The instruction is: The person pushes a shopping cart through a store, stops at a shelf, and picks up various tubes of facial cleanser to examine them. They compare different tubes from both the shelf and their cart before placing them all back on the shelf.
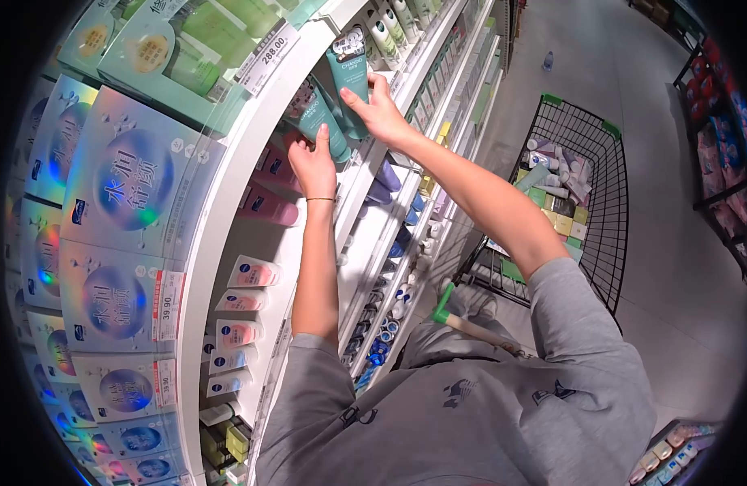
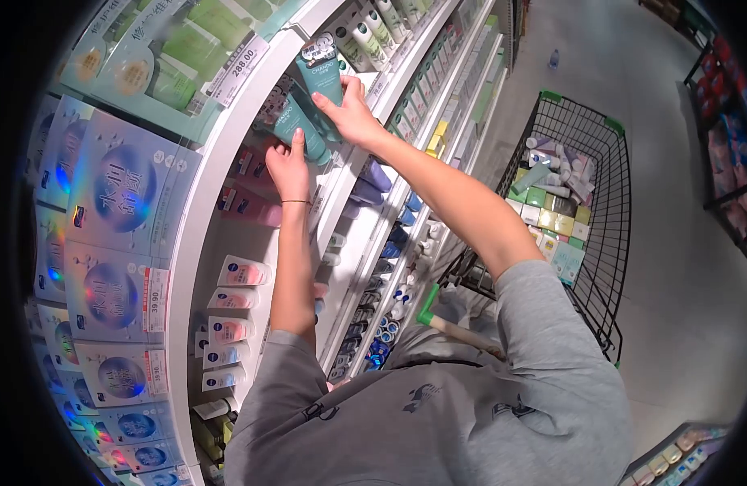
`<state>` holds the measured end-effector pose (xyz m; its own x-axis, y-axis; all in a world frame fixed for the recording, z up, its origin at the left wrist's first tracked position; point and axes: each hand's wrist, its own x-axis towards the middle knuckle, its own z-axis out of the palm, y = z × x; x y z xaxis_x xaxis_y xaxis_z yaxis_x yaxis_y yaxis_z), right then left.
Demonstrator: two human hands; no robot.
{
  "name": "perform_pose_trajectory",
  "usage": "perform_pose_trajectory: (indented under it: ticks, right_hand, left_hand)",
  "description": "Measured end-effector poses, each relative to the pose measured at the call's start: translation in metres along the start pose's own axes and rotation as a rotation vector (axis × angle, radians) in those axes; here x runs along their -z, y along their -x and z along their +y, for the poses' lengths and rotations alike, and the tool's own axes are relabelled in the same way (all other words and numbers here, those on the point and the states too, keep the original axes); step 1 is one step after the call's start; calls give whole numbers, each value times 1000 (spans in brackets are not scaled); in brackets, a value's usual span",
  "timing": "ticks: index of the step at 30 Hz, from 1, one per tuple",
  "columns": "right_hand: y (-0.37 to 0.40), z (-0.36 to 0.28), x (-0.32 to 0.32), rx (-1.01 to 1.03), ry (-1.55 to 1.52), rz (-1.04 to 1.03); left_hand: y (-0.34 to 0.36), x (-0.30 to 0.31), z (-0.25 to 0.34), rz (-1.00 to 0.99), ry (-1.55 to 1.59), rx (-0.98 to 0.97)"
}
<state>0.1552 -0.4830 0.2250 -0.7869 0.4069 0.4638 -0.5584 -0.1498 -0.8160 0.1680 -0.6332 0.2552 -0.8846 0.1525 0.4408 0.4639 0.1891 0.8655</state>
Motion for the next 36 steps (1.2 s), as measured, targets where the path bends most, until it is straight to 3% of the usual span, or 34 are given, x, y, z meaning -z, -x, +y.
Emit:
perform_pose_trajectory:
  ticks: [6,8,14,28,36]
  right_hand:
    - [-16,41,-12,26,27,19]
    - [-16,46,-15,129,151,50]
    - [-6,30,-15,114,299,74]
    - [8,25,-11,153,638,-16]
    - [9,18,-12,225,810,-15]
  left_hand:
    - [-5,-2,-11,177,38,-130]
    - [-6,-3,-20,181,-3,-104]
    - [-6,-6,-34,163,109,-84]
    - [3,-8,-49,271,-5,-84]
    - [5,-11,-45,237,-39,-44]
